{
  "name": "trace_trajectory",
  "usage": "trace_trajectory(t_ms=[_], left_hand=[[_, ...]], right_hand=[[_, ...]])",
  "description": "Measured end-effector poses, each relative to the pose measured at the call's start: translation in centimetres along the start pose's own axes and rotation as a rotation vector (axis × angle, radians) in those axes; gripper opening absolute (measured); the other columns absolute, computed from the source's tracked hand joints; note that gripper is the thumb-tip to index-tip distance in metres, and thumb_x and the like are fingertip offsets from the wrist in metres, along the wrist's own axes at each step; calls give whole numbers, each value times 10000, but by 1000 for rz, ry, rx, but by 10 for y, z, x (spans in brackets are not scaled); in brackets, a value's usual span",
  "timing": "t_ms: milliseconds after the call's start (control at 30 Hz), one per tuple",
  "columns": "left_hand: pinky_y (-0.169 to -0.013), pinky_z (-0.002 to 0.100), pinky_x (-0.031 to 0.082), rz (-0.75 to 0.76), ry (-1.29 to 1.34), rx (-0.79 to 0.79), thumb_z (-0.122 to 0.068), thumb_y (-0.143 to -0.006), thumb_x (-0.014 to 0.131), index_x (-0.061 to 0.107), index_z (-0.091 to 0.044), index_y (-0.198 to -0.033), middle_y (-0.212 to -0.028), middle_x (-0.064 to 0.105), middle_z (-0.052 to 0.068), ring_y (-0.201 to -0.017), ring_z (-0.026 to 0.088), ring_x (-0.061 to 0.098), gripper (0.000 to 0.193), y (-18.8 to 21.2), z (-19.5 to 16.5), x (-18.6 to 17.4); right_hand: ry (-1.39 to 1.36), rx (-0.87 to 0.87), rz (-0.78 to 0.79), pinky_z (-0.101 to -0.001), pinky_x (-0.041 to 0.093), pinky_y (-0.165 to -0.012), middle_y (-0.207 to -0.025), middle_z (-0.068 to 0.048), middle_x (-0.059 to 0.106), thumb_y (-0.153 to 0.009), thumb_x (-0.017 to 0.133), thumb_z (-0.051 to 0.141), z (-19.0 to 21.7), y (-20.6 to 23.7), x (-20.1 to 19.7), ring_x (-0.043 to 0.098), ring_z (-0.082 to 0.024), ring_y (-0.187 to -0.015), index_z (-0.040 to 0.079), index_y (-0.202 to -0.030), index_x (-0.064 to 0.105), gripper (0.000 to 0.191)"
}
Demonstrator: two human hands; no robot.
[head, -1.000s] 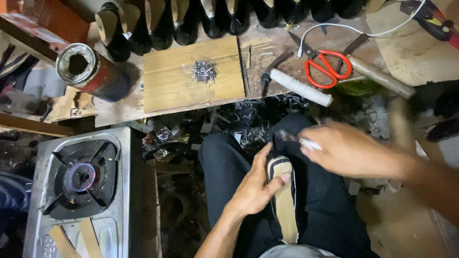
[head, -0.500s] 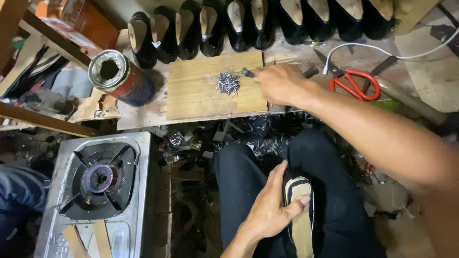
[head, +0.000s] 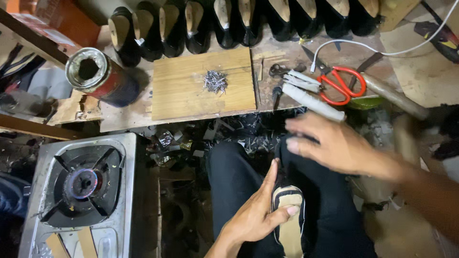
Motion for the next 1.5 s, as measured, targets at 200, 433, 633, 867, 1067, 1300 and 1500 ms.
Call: trace_trajectory(t_ms=[200, 433, 633, 867, 1067, 1300, 1500], left_hand=[[-1293, 397, 267, 123, -22, 80, -325, -1016, 646, -135, 98, -1629, -1743, 93, 362, -1642, 405, 211, 1079, -2, -10, 12], [-1294, 426, 244, 152, -193, 95, -249, -1003, 698, -50, 119, -1619, -1719, 73, 379, -1633, 448, 162, 1037, -8, -32, 20], [-1154, 428, 437, -2, -239, 59, -263, -825, 815, 399, 10, -1529, -1542, 473, 253, -1436, 416, 498, 862, -4, -62, 17], [-1075, 401, 494, -74, -216, 6, -307, -782, 883, 472, 35, -1480, -1323, 569, 194, -1272, 341, 599, 879, -6, -76, 21], [-1046, 366, 488, -2, -246, -110, -238, -657, 843, 438, 62, -1513, -1258, 518, 173, -1220, 323, 593, 994, -12, -76, 21], [-982, 381, 520, 3, -273, -121, -277, -672, 822, 475, 40, -1493, -1258, 506, 178, -1161, 334, 605, 946, -15, -80, 26], [-957, 396, 532, -49, -273, -42, -258, -669, 818, 519, 41, -1459, -1226, 515, 183, -1125, 344, 614, 896, -15, -75, 30]], right_hand=[[-513, -76, 108, -400, 518, -1002, -1478, -163, 563, -918, 726, 294, 7, 100, 59, 619, -251, -1284, -15, -1522, 417, 745], [-956, 203, 42, -336, 571, -949, -1447, -147, 620, -910, 687, 215, -2, 133, 81, 670, -172, -1165, 24, -1552, 384, 736], [-970, 149, 22, -365, 562, -995, -1390, -178, 658, -891, 711, 192, 13, 140, 65, 694, -218, -1174, 1, -1528, 422, 725], [-653, -12, -42, -371, 524, -1026, -1420, -156, 590, -845, 773, 226, 28, 140, 42, 628, -259, -1253, 5, -1434, 553, 666], [-611, 10, -76, -358, 535, -1003, -1314, -127, 654, -766, 825, 265, 29, 136, 40, 654, -241, -1181, 19, -1366, 600, 687], [-665, -2, -88, -360, 508, -993, -1267, -127, 651, -759, 839, 294, 24, 137, 41, 660, -245, -1182, 9, -1335, 615, 681], [-675, -74, -110, -365, 489, -991, -1189, -137, 674, -736, 839, 289, 18, 132, 46, 659, -254, -1122, 2, -1267, 666, 627]])
Point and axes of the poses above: each hand's wrist, its own y-axis away from the middle knuckle, its own x-axis out of the palm, z = x × y, the point moved 3 cm from there along -y, towards the middle knuckle
